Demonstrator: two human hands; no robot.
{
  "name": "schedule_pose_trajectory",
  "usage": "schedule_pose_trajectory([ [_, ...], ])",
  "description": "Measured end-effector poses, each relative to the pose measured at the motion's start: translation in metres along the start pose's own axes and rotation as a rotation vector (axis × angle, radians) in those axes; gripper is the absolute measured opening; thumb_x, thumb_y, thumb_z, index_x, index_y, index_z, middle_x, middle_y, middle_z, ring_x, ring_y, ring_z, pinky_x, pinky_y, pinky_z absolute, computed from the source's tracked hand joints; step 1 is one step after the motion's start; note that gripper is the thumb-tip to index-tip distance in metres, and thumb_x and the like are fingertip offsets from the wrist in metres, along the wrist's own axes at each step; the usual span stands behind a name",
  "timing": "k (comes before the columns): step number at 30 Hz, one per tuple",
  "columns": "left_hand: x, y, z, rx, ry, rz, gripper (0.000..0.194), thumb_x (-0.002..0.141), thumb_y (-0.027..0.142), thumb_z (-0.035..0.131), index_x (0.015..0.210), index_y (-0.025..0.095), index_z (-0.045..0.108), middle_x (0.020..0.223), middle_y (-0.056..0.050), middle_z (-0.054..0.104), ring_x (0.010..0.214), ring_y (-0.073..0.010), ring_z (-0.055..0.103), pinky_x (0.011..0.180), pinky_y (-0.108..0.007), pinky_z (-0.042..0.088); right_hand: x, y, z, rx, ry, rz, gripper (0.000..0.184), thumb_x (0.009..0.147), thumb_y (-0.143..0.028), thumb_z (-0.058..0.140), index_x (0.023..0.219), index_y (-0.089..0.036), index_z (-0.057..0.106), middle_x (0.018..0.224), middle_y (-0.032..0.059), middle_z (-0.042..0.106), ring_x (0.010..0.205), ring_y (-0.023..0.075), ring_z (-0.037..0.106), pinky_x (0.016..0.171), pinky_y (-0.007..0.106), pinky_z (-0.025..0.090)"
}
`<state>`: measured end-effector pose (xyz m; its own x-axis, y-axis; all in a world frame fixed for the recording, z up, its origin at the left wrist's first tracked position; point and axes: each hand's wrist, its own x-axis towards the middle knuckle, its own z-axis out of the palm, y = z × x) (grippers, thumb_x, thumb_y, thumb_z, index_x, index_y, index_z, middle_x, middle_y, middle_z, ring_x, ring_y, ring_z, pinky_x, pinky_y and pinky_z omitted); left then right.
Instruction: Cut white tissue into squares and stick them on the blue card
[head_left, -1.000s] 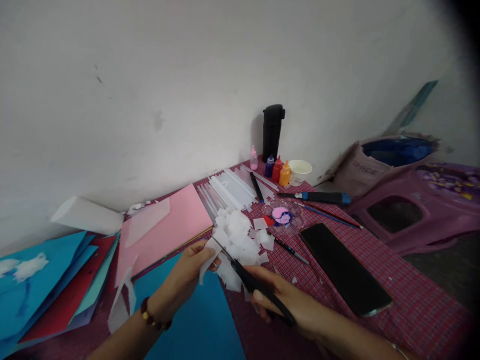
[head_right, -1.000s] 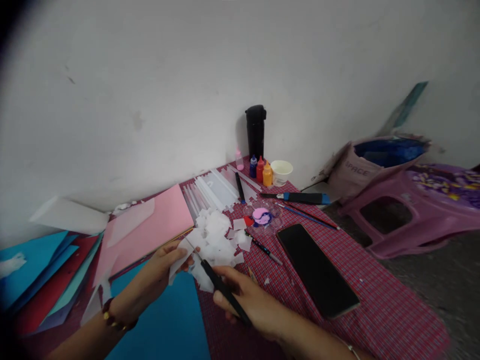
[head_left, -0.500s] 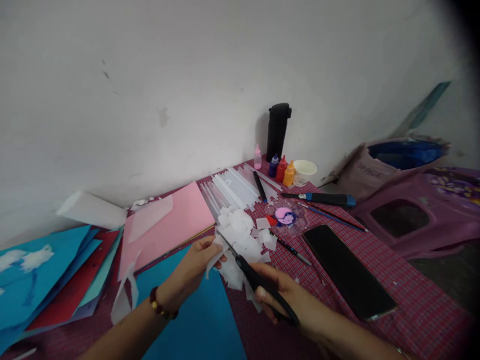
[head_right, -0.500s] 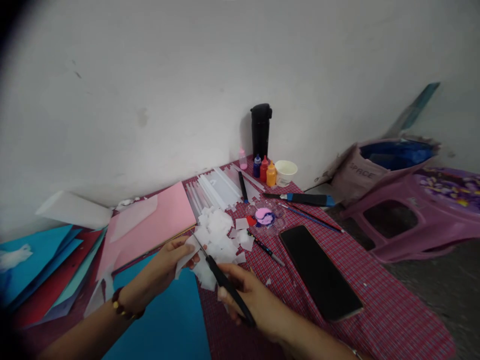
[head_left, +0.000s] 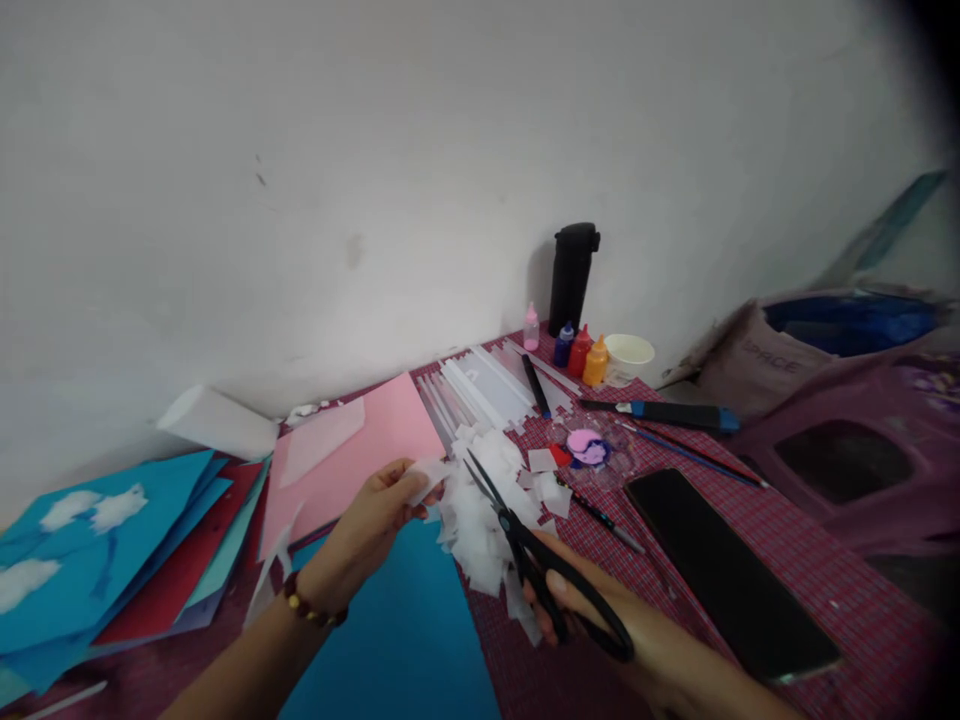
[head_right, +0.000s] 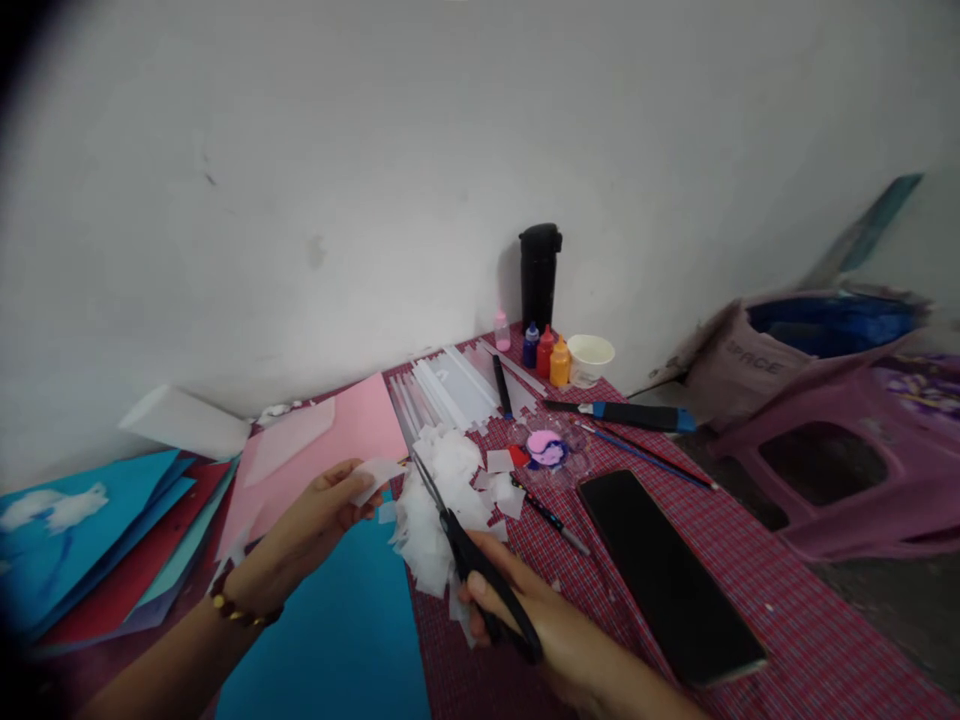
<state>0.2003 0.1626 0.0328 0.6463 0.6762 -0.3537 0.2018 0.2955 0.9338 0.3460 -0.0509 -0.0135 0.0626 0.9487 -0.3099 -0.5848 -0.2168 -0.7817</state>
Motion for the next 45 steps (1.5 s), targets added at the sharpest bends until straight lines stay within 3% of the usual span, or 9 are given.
schedule_pose_trajectory([
  [7,0.005,-0.006,0.006,-0.030,0.009,0.008,0.016,0.073,0.030,0.068,0.071,0.015,0.060,0.066,0.000,0.060,0.060,-0.0112,0.054,0.058,-0.023,0.042,0.003,0.003,-0.002,-0.092,-0.139,-0.025,0.058,0.078,-0.058,0.063,0.120,-0.018,0.056,0.081,0.0017,0.053,0.061,0.0101,0.046,0.056,0.024,0.034],
  [18,-0.001,-0.015,0.018,-0.033,0.033,-0.026,0.018,0.066,0.029,0.072,0.068,0.015,0.061,0.065,0.000,0.060,0.060,-0.0112,0.053,0.061,-0.024,0.043,0.005,-0.002,0.003,-0.140,-0.130,-0.056,0.061,0.076,-0.062,0.063,0.116,-0.016,0.056,0.077,-0.0002,0.049,0.059,0.0091,0.043,0.054,0.023,0.032],
  [26,-0.003,-0.023,0.028,-0.098,-0.004,-0.047,0.022,0.065,0.028,0.074,0.065,0.016,0.054,0.068,0.000,0.062,0.064,-0.0117,0.056,0.064,-0.024,0.045,0.004,-0.011,0.013,-0.210,-0.079,-0.006,0.073,0.066,-0.070,0.065,0.118,-0.020,0.056,0.071,-0.0043,0.041,0.059,0.0096,0.036,0.054,0.023,0.028],
  [40,-0.002,-0.019,0.038,-0.070,0.037,-0.040,0.015,0.064,0.025,0.070,0.065,0.017,0.058,0.065,0.001,0.061,0.062,-0.0109,0.055,0.064,-0.024,0.044,0.003,-0.003,0.008,-0.175,-0.047,-0.035,0.064,0.074,-0.063,0.063,0.119,-0.018,0.055,0.069,-0.0035,0.047,0.057,0.0090,0.042,0.053,0.023,0.030],
  [45,-0.005,-0.021,0.039,-0.084,0.065,-0.065,0.023,0.063,0.026,0.072,0.058,0.017,0.051,0.063,0.001,0.059,0.062,-0.0115,0.055,0.065,-0.025,0.043,0.005,0.000,0.009,-0.173,-0.027,-0.004,0.067,0.070,-0.064,0.065,0.118,-0.018,0.054,0.073,-0.0026,0.048,0.056,0.0085,0.043,0.053,0.023,0.031],
])
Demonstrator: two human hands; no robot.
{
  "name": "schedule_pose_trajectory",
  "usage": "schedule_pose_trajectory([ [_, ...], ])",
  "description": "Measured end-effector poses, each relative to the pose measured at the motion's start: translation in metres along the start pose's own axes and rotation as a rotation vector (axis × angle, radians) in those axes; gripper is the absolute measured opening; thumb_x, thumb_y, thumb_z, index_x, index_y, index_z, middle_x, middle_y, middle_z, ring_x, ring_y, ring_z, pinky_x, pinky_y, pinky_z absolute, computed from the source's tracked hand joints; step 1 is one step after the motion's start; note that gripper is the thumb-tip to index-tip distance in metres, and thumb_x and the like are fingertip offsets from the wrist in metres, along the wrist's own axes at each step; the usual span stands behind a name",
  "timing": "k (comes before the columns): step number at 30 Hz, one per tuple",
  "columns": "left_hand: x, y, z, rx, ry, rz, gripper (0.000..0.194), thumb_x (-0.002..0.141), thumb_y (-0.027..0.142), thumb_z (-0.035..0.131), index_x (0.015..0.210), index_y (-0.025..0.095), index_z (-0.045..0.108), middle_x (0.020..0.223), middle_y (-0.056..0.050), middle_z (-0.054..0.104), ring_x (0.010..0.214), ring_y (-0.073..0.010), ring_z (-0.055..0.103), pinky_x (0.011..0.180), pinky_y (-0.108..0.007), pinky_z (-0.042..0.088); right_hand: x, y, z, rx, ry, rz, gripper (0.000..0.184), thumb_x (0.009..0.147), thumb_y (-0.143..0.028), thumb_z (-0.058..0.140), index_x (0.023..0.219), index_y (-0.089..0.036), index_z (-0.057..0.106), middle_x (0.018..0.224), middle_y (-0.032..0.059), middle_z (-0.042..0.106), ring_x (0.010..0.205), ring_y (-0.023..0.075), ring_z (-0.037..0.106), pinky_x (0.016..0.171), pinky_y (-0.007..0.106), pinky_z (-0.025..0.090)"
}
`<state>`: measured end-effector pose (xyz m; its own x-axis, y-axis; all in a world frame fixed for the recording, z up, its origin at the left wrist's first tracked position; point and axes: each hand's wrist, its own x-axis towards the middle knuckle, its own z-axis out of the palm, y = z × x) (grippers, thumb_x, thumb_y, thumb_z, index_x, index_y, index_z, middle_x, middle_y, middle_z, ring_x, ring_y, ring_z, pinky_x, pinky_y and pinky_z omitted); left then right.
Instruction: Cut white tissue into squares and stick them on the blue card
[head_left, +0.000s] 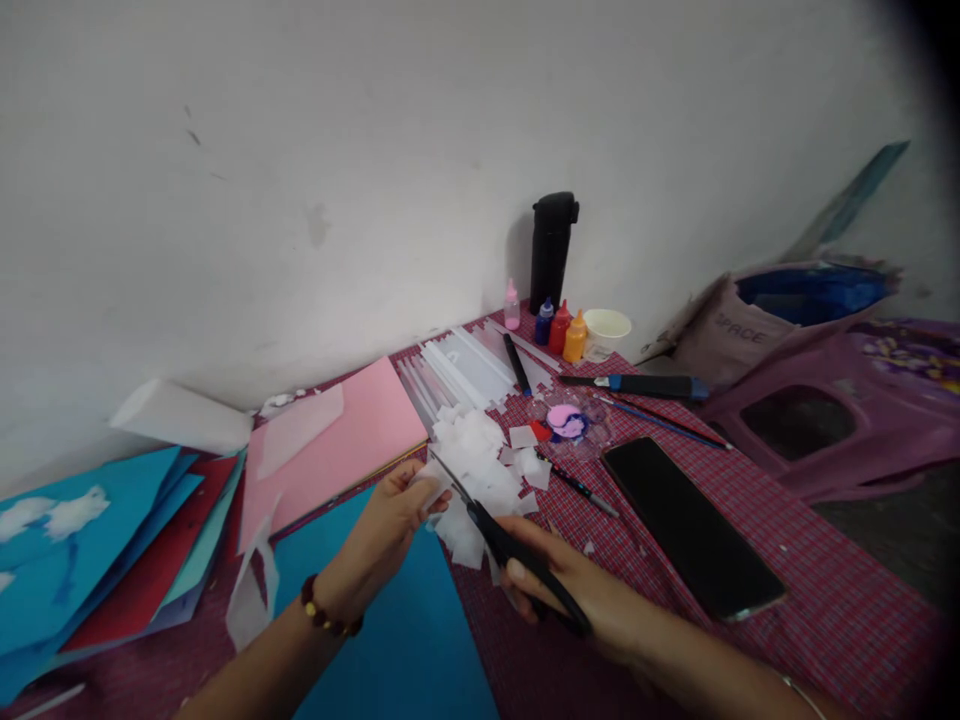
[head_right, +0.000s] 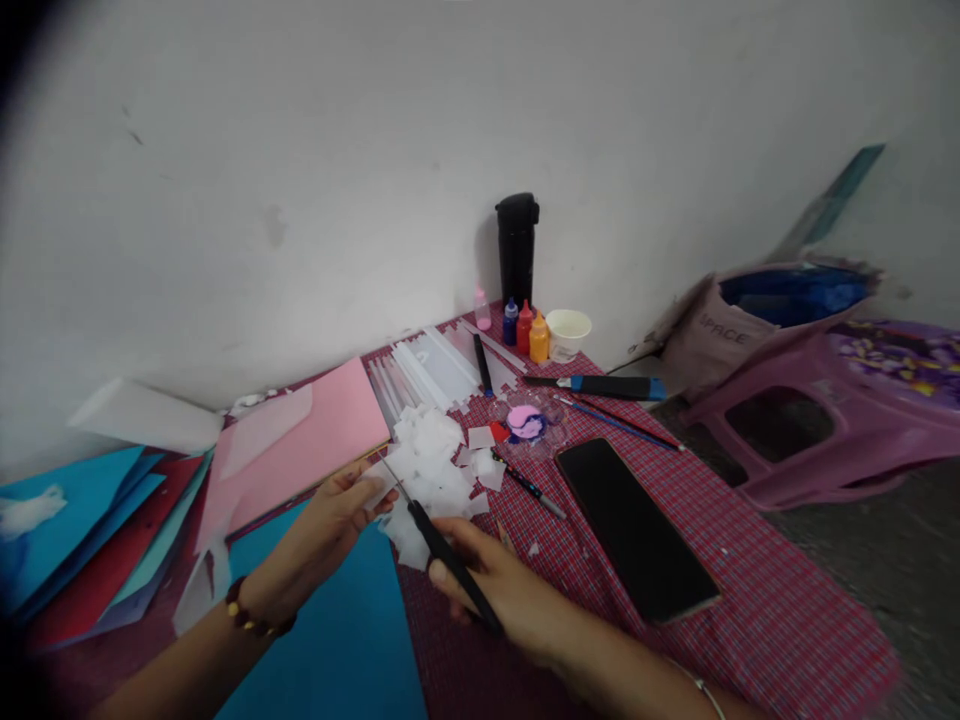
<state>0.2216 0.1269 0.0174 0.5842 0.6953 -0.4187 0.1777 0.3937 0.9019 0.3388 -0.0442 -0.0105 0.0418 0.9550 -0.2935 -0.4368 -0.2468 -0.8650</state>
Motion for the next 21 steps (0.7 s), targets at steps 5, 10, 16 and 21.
schedule_pose_trajectory([
  [5,0.003,-0.004,-0.001,-0.018,-0.028,-0.009,0.026,0.062,0.024,0.073,0.056,0.017,0.048,0.061,0.001,0.058,0.059,-0.0106,0.054,0.061,-0.024,0.042,0.003,0.004,-0.001,0.006,0.003,-0.007,0.065,0.071,-0.063,0.065,0.116,-0.017,0.054,0.065,-0.0053,0.046,0.052,0.0077,0.040,0.049,0.022,0.029],
  [10,0.008,-0.004,-0.005,-0.046,-0.080,-0.044,0.022,0.063,0.027,0.074,0.065,0.016,0.056,0.066,-0.001,0.062,0.060,-0.0114,0.056,0.061,-0.025,0.045,0.005,0.010,-0.004,0.023,0.025,-0.030,0.064,0.071,-0.062,0.066,0.113,-0.016,0.055,0.062,-0.0071,0.044,0.043,0.0045,0.035,0.040,0.019,0.024],
  [16,0.005,0.002,-0.017,-0.027,-0.136,-0.113,0.024,0.065,0.031,0.073,0.069,0.015,0.056,0.063,-0.002,0.063,0.052,-0.0110,0.055,0.051,-0.023,0.044,0.004,0.010,-0.004,0.017,0.040,0.001,0.062,0.073,-0.059,0.065,0.116,-0.016,0.054,0.059,-0.0078,0.043,0.042,0.0054,0.036,0.040,0.019,0.026],
  [21,0.006,0.013,-0.022,0.047,-0.031,-0.016,0.022,0.066,0.029,0.074,0.067,0.013,0.060,0.057,0.002,0.056,0.047,-0.0062,0.049,0.049,-0.019,0.040,-0.003,0.003,-0.007,0.004,-0.019,-0.063,0.056,0.081,-0.057,0.058,0.120,-0.018,0.053,0.076,-0.0010,0.049,0.061,0.0105,0.045,0.057,0.025,0.034],
])
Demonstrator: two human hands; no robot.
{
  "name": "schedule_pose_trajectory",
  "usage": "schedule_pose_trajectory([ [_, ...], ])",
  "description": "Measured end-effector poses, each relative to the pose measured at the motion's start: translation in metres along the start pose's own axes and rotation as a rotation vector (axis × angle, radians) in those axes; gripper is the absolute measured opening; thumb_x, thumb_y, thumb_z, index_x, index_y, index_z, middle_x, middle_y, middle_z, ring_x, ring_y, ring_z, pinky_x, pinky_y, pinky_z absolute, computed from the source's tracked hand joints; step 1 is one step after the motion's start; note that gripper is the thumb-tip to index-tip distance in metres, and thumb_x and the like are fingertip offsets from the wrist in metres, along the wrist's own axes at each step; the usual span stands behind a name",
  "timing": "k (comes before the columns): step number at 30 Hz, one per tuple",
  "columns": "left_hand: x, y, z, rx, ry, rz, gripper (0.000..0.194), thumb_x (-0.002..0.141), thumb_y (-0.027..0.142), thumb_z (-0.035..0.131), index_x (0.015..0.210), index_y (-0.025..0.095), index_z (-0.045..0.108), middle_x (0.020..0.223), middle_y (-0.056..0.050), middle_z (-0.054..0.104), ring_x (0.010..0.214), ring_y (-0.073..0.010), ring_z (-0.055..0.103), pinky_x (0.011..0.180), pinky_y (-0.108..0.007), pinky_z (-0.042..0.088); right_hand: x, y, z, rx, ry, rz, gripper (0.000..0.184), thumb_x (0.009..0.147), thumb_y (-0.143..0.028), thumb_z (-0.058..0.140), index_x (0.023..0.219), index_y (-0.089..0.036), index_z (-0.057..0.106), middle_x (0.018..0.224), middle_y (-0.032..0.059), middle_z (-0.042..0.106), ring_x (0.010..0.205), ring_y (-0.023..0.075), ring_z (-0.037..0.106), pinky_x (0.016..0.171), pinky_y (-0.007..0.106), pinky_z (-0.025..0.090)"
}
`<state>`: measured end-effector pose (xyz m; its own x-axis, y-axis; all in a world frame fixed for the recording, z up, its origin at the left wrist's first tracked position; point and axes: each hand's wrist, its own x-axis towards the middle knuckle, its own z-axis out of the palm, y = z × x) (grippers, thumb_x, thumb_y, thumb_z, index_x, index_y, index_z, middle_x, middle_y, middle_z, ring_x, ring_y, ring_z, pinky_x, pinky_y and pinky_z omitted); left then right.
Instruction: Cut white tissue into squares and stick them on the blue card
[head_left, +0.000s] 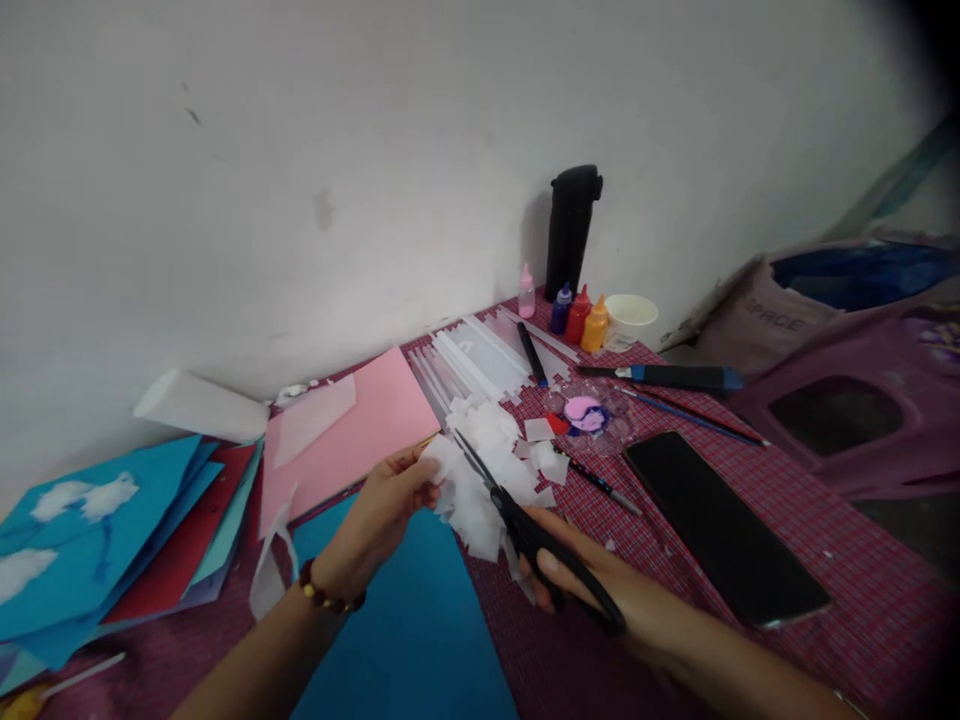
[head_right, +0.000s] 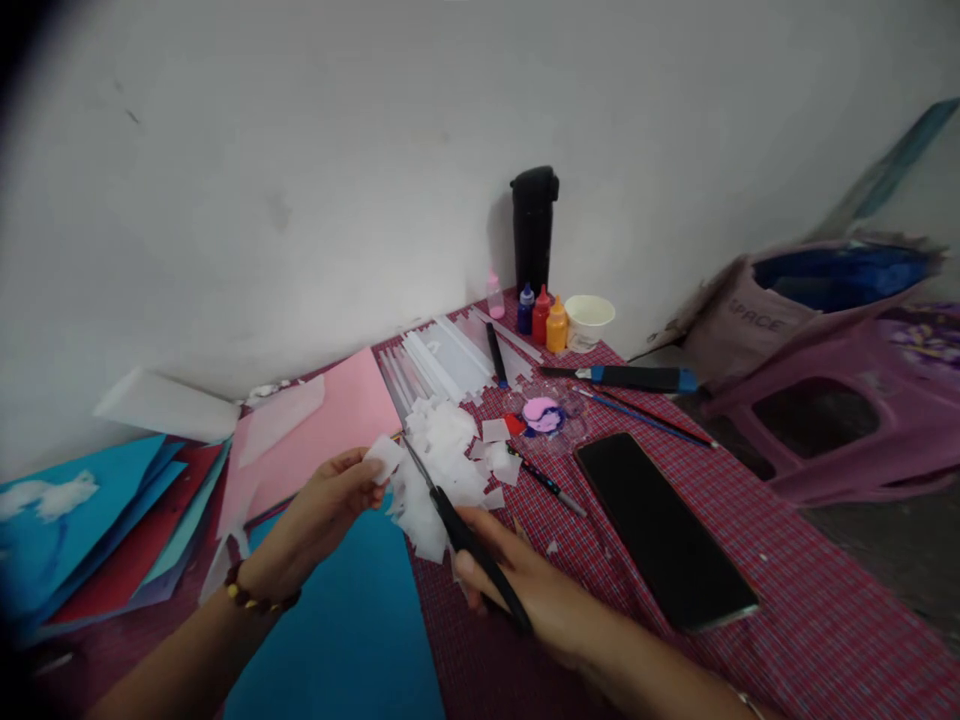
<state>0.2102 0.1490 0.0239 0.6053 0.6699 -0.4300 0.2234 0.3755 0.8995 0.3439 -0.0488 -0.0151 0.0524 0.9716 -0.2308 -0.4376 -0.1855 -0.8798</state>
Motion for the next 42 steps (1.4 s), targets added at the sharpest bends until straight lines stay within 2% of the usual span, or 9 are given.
schedule_pose_trajectory([
  [5,0.002,0.009,-0.004,-0.001,0.006,0.064,0.023,0.069,0.031,0.075,0.069,0.012,0.062,0.059,0.003,0.055,0.051,-0.0057,0.049,0.052,-0.019,0.041,-0.003,-0.008,-0.002,-0.055,-0.059,0.032,0.064,0.079,-0.062,0.058,0.125,-0.019,0.050,0.083,0.0015,0.049,0.067,0.0131,0.043,0.062,0.028,0.033],
  [9,0.002,0.008,-0.004,0.000,-0.045,0.019,0.025,0.066,0.030,0.077,0.071,0.012,0.060,0.058,0.004,0.055,0.049,-0.0052,0.048,0.051,-0.019,0.041,-0.003,-0.010,-0.002,-0.122,-0.084,0.098,0.071,0.076,-0.065,0.060,0.130,-0.021,0.048,0.083,0.0008,0.048,0.068,0.0129,0.041,0.062,0.027,0.031],
  [13,0.002,0.008,-0.002,0.020,-0.034,-0.012,0.029,0.062,0.031,0.079,0.070,0.014,0.056,0.056,0.005,0.053,0.047,-0.0051,0.048,0.049,-0.019,0.039,-0.001,-0.012,0.001,-0.135,-0.089,0.105,0.076,0.072,-0.069,0.061,0.129,-0.020,0.049,0.079,-0.0007,0.044,0.064,0.0115,0.038,0.058,0.026,0.030],
  [19,0.003,0.005,-0.001,0.054,-0.078,-0.089,0.034,0.059,0.033,0.080,0.071,0.015,0.054,0.054,0.005,0.055,0.046,-0.0057,0.048,0.047,-0.019,0.038,-0.001,-0.014,0.000,-0.112,-0.069,0.077,0.069,0.074,-0.067,0.059,0.121,-0.018,0.053,0.081,0.0005,0.047,0.063,0.0106,0.041,0.057,0.025,0.033],
  [27,0.002,0.004,0.004,0.090,-0.106,-0.117,0.032,0.060,0.035,0.078,0.064,0.015,0.053,0.051,0.004,0.054,0.045,-0.0066,0.048,0.047,-0.020,0.038,0.001,-0.009,-0.001,-0.105,-0.060,0.046,0.063,0.076,-0.063,0.060,0.116,-0.014,0.054,0.066,-0.0034,0.046,0.056,0.0092,0.041,0.052,0.022,0.033],
  [34,0.011,-0.003,0.006,0.103,-0.118,-0.109,0.028,0.063,0.032,0.076,0.066,0.015,0.054,0.051,0.005,0.054,0.045,-0.0064,0.048,0.049,-0.021,0.039,0.000,0.004,-0.005,-0.039,-0.008,0.048,0.059,0.077,-0.060,0.061,0.115,-0.016,0.054,0.057,-0.0083,0.040,0.042,0.0050,0.031,0.040,0.019,0.021],
  [36,0.014,-0.004,0.008,0.106,-0.113,-0.104,0.027,0.062,0.031,0.075,0.067,0.015,0.054,0.052,0.005,0.054,0.046,-0.0065,0.048,0.049,-0.021,0.040,0.000,0.005,-0.006,-0.022,-0.004,0.047,0.060,0.077,-0.061,0.061,0.117,-0.016,0.054,0.060,-0.0070,0.043,0.042,0.0054,0.034,0.041,0.019,0.022],
  [38,0.016,-0.004,0.009,0.103,-0.108,-0.104,0.026,0.062,0.030,0.075,0.066,0.016,0.053,0.053,0.005,0.053,0.045,-0.0066,0.048,0.049,-0.021,0.040,-0.002,0.005,-0.008,0.043,-0.018,0.056,0.058,0.078,-0.060,0.061,0.116,-0.017,0.054,0.071,-0.0020,0.052,0.050,0.0073,0.043,0.047,0.020,0.028],
  [42,0.018,-0.001,0.007,0.107,-0.094,-0.063,0.019,0.063,0.023,0.070,0.074,0.015,0.057,0.058,0.004,0.054,0.048,-0.0069,0.049,0.050,-0.021,0.039,-0.005,0.003,-0.013,0.309,-0.092,0.103,0.053,0.078,-0.059,0.062,0.113,-0.018,0.057,0.089,0.0048,0.059,0.066,0.0121,0.054,0.061,0.025,0.036],
])
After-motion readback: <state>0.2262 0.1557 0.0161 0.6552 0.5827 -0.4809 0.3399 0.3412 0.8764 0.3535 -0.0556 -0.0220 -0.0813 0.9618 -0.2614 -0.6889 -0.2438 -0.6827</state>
